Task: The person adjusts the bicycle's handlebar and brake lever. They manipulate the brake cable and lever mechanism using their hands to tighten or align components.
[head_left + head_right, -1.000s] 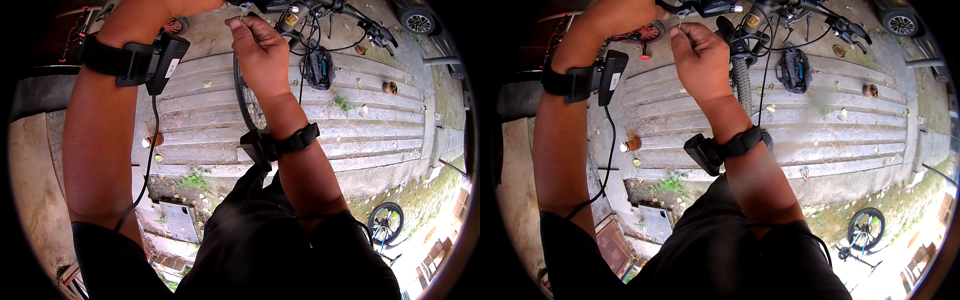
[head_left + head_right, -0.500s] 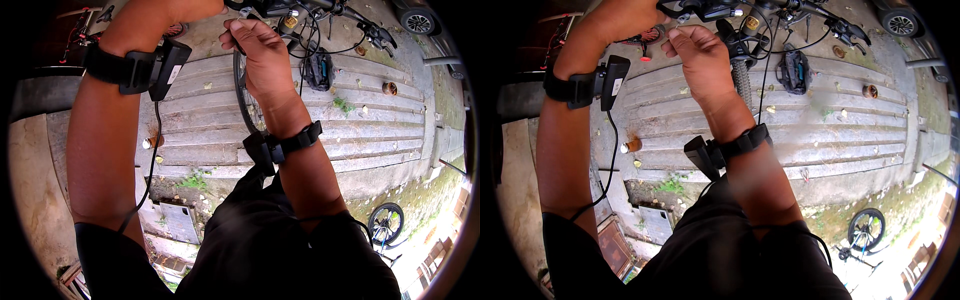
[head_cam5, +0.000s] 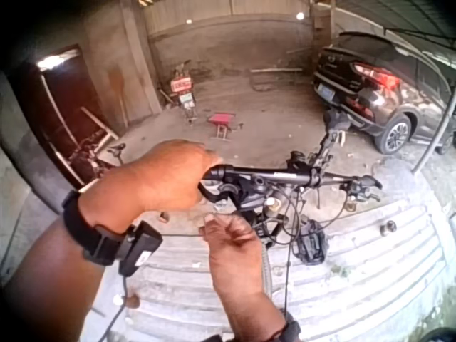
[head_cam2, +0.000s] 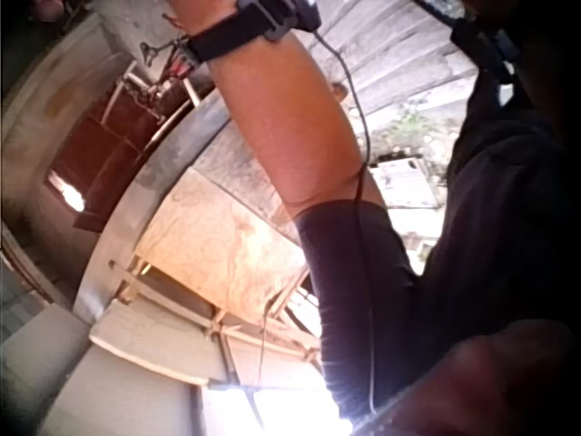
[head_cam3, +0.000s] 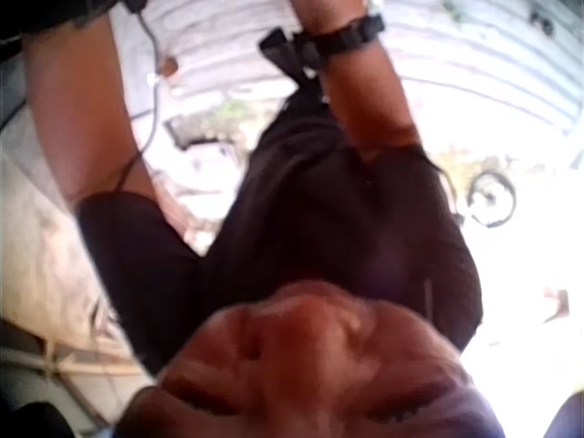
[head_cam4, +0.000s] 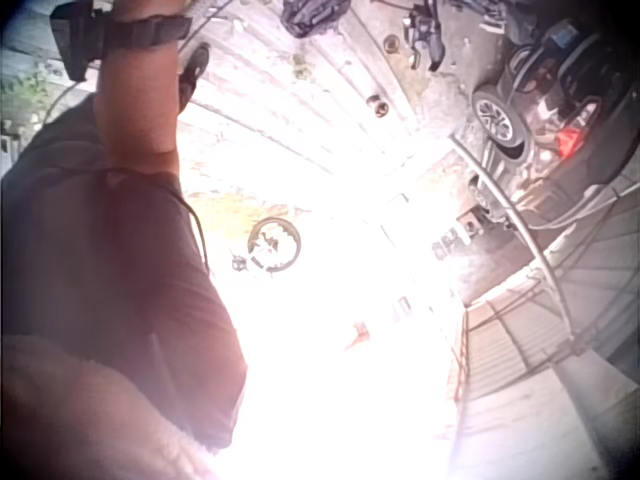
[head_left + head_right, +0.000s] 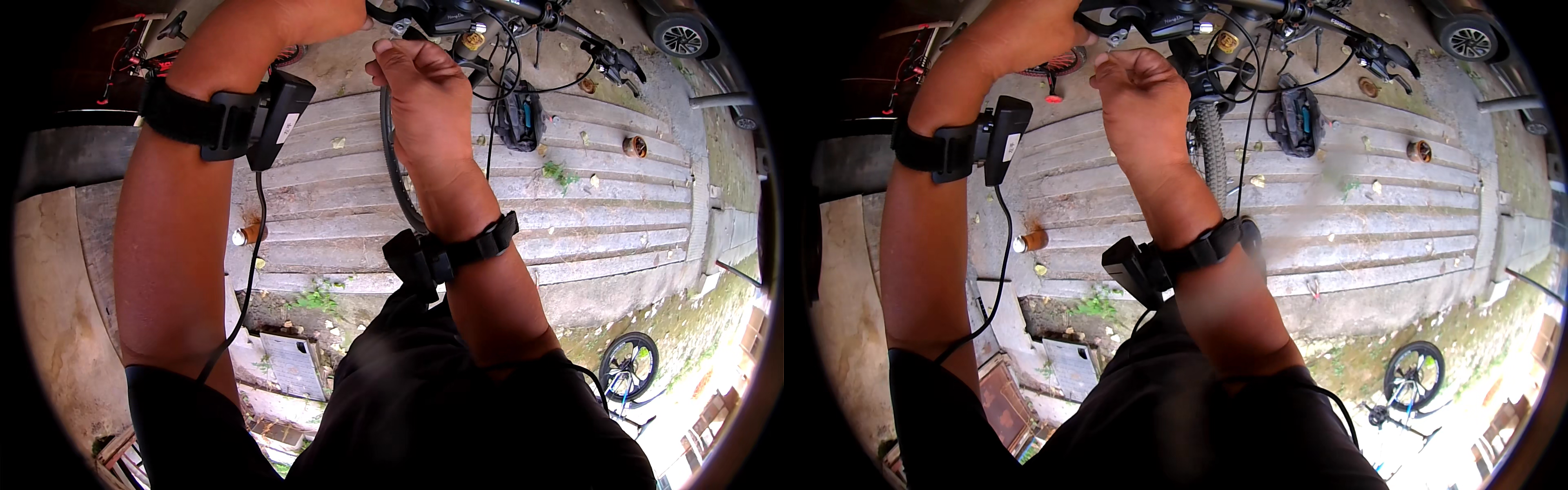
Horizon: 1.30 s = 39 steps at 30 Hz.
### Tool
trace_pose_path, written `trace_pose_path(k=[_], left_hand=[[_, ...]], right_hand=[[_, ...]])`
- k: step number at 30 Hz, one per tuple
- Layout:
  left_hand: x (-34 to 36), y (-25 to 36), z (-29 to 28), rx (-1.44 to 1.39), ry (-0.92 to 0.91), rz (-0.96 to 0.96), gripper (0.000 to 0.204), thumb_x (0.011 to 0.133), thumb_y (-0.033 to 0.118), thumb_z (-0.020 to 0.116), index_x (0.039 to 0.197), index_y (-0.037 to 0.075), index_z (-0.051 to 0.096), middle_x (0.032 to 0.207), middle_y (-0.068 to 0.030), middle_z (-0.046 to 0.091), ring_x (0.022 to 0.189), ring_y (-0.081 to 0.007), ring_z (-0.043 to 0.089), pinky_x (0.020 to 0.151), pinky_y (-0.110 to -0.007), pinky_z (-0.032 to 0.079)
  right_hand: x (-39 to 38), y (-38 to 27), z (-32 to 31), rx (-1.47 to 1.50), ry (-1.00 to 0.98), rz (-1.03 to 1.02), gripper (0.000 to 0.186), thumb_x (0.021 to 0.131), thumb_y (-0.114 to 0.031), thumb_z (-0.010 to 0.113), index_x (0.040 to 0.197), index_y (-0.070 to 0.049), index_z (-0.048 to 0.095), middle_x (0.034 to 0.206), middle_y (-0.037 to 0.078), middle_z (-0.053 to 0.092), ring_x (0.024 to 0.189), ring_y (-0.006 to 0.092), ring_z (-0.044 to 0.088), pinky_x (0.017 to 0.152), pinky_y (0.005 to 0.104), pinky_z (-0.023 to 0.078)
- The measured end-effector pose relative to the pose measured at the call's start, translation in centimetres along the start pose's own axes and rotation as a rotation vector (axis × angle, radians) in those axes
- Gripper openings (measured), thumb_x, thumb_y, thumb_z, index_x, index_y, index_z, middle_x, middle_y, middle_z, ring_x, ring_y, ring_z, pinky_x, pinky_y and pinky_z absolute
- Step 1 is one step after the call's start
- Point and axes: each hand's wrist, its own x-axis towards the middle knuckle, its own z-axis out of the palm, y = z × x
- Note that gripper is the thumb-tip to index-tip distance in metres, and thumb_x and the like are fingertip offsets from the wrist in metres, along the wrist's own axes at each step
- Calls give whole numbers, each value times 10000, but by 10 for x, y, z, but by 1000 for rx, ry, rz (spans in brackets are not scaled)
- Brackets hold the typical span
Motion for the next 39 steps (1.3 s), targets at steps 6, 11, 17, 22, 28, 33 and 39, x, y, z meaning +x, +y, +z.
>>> trace_pose_path(k=[6,11,17,22,28,33,39], left_hand=[[3,-1,-1,-26,-41,-31,272,718,90,697,988,61,710,900,-219,711,903,-432,683,795,-504,543],[2,1,-4,-49,-53,-40,282,711,89,701,992,68,716,906,-217,713,910,-432,683,794,-502,543],[1,4,-5,-41,-71,-56,308,710,68,693,1017,74,724,903,-221,713,908,-421,690,799,-495,550],[5,9,-8,-100,-154,-148,280,714,45,681,991,54,722,928,-217,716,941,-414,693,825,-490,559],[-6,-2,11,7,33,-20,283,726,60,693,1008,35,706,994,-199,724,1006,-394,690,883,-478,553],[-11,13,-5,-47,23,-41,341,743,103,732,1073,32,687,1056,-193,720,1040,-374,685,908,-465,546],[-20,10,4,63,78,-107,447,722,197,815,1118,43,677,1122,-167,709,1083,-368,675,941,-455,531]], right_hand=[[2,14,-1,-327,74,-286,102,963,-98,717,907,-14,700,780,-3,695,699,41,557,662,223,457],[7,21,-9,-707,134,-582,127,945,-93,726,869,-1,684,703,-5,673,617,35,534,581,234,455],[0,11,-2,-740,139,-516,121,925,-107,726,876,-4,687,721,53,681,655,140,583,619,293,487],[1,4,-17,-649,24,-403,123,891,-136,739,903,-20,701,831,142,709,787,340,679,704,388,538],[16,-63,-49,-1029,-128,-845,158,827,-129,799,960,-69,736,917,100,734,850,327,689,770,414,551],[71,-117,-55,-1337,-555,-1190,315,840,-118,788,1139,-79,696,1054,105,705,1008,287,662,904,381,522],[91,-128,-39,-1244,-958,-685,411,882,-55,724,1291,-40,686,1248,155,635,1187,340,581,1047,418,452]])
